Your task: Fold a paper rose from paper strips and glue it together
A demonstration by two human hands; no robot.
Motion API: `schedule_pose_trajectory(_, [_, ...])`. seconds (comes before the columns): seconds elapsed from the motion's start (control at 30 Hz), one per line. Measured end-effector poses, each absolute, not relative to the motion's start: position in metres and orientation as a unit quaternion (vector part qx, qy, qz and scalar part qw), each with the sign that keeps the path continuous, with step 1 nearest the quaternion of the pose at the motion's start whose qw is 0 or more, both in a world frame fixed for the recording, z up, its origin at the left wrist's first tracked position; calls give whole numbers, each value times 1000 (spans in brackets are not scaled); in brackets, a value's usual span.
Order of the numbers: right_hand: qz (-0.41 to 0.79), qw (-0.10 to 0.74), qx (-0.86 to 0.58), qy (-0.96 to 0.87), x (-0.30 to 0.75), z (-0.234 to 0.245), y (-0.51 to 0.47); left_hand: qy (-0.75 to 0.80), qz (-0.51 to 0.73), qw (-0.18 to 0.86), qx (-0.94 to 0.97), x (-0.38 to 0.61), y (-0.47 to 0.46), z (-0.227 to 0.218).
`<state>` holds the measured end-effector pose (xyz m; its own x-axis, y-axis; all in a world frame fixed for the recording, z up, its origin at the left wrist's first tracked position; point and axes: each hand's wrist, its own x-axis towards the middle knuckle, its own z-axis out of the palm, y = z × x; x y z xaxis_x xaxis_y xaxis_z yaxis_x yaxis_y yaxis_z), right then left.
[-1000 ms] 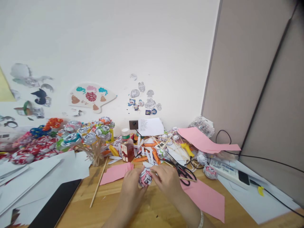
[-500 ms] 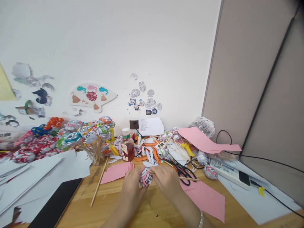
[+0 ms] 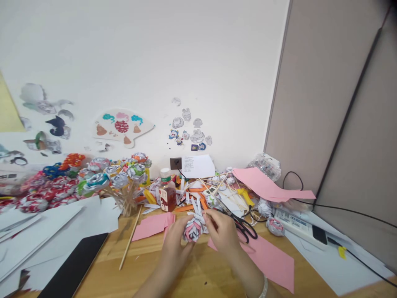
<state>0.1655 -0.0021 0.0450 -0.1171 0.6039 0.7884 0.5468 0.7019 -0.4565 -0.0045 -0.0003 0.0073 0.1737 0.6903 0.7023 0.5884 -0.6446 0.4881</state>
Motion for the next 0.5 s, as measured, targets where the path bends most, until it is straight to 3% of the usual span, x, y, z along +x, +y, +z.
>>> schedule_pose_trajectory(0.23, [273, 512, -360, -731, 165, 48, 2, 418, 492, 122, 753, -2, -4, 12])
schedule_pose_trajectory(0.5, [213, 494, -391, -747, 168, 47, 2, 417, 509, 223, 719, 2, -2, 12])
